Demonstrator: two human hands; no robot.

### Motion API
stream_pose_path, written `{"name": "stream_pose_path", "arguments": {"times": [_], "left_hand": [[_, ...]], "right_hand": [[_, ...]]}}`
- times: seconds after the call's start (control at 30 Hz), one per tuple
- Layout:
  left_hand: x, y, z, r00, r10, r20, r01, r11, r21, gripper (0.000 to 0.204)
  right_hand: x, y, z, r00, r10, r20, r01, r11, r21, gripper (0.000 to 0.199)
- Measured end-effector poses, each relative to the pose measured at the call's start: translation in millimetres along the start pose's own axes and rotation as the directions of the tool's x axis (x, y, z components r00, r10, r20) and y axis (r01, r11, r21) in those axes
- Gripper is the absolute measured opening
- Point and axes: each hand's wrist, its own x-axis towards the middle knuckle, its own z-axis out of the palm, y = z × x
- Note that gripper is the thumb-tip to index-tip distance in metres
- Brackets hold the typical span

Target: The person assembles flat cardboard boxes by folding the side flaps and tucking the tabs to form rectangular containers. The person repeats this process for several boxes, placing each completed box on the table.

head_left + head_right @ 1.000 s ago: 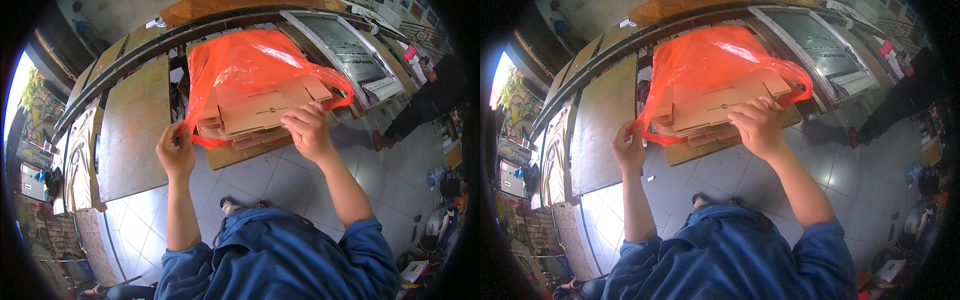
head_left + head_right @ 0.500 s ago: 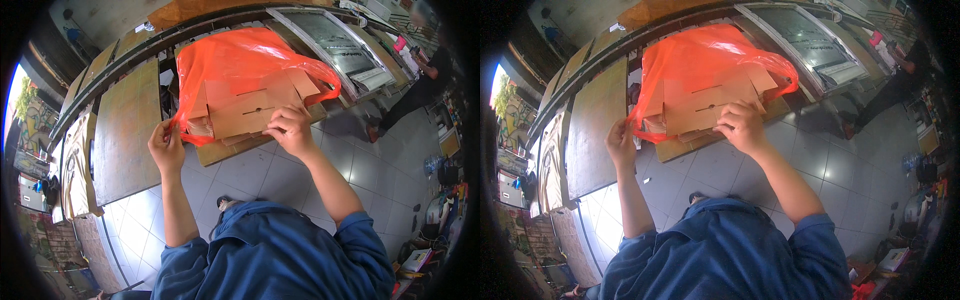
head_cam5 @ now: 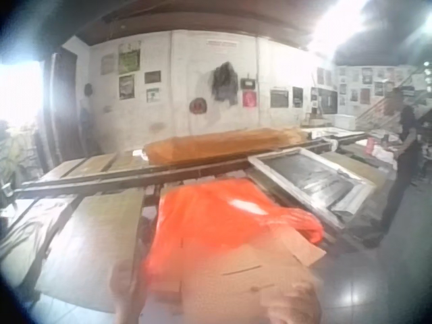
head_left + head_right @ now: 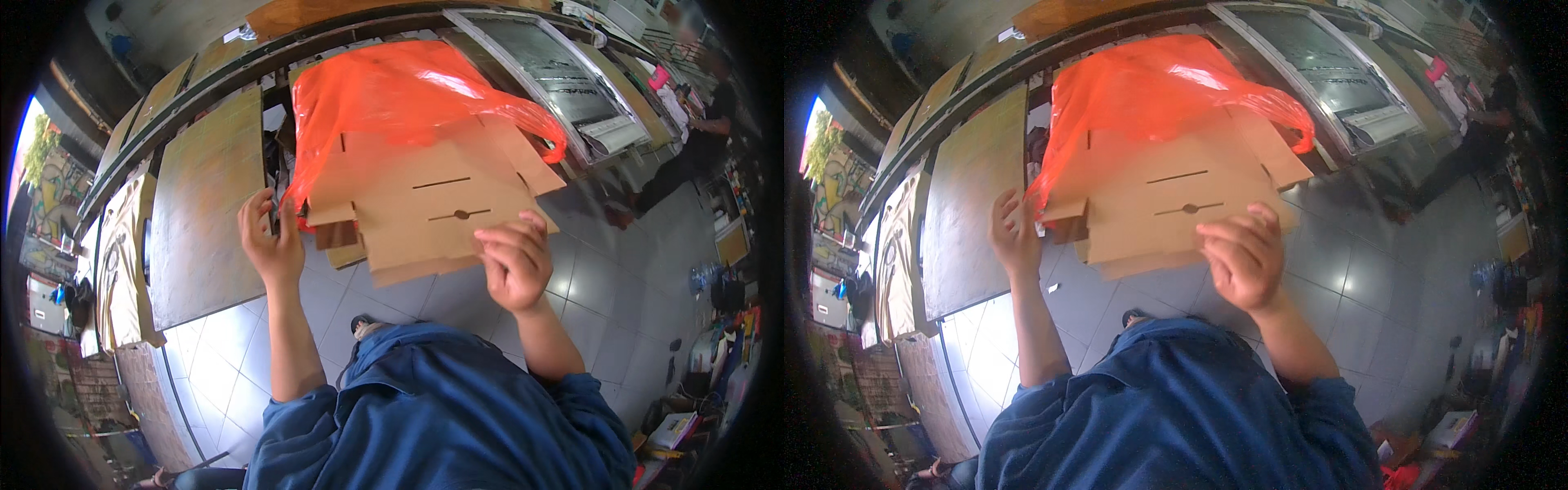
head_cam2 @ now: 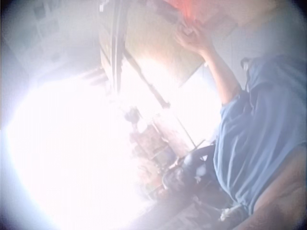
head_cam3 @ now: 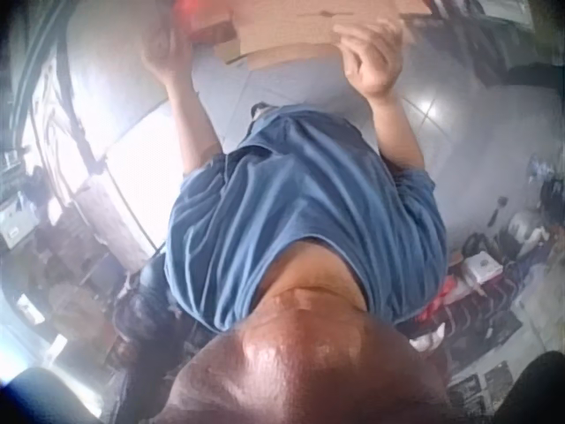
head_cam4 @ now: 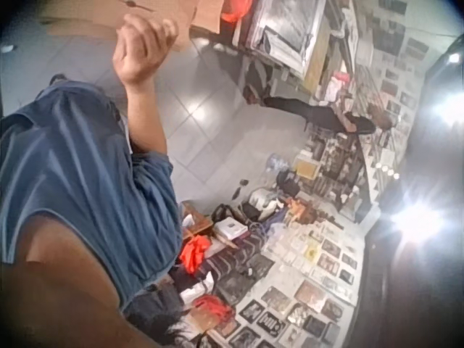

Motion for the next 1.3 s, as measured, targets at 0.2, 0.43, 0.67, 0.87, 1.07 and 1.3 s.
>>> {"name": "stream_pose_path", "arguments": {"times": [0.2,0.43,0.67,0.87,1.07,1.3], "left_hand": [[-25,5,-11,0.974,-0.197,0.108,0.217,0.948,-0.234,0.015],[-31,13,-21,0.809,-0.474,0.348,0.587,0.689,-0.425,0.02],[-56,6,-20,0.831,-0.437,0.345,0.556,0.684,-0.473,0.014],[-69,2,-11,0.643,-0.526,0.557,0.76,0.35,-0.547,0.023],[-64,30,-15,0.553,-0.568,0.61,0.831,0.32,-0.455,0.032],[-57,2,20,0.636,-0.511,0.578,0.757,0.265,-0.598,0.032]], "right_hand": [[-18,-7,18,0.999,0.025,-0.028,-0.026,1.0,-0.005,0.012],[-19,-13,20,0.996,0.008,-0.094,-0.009,1.0,-0.011,0.012],[-20,-28,-21,0.98,-0.041,-0.193,0.026,0.996,-0.082,0.016],[-31,-12,-30,0.963,-0.069,-0.261,0.032,0.989,-0.146,0.019],[-27,-32,-54,0.864,-0.175,-0.471,0.039,0.958,-0.285,0.028],[-16,-22,-82,0.878,-0.208,-0.431,0.044,0.932,-0.36,0.032]]}}
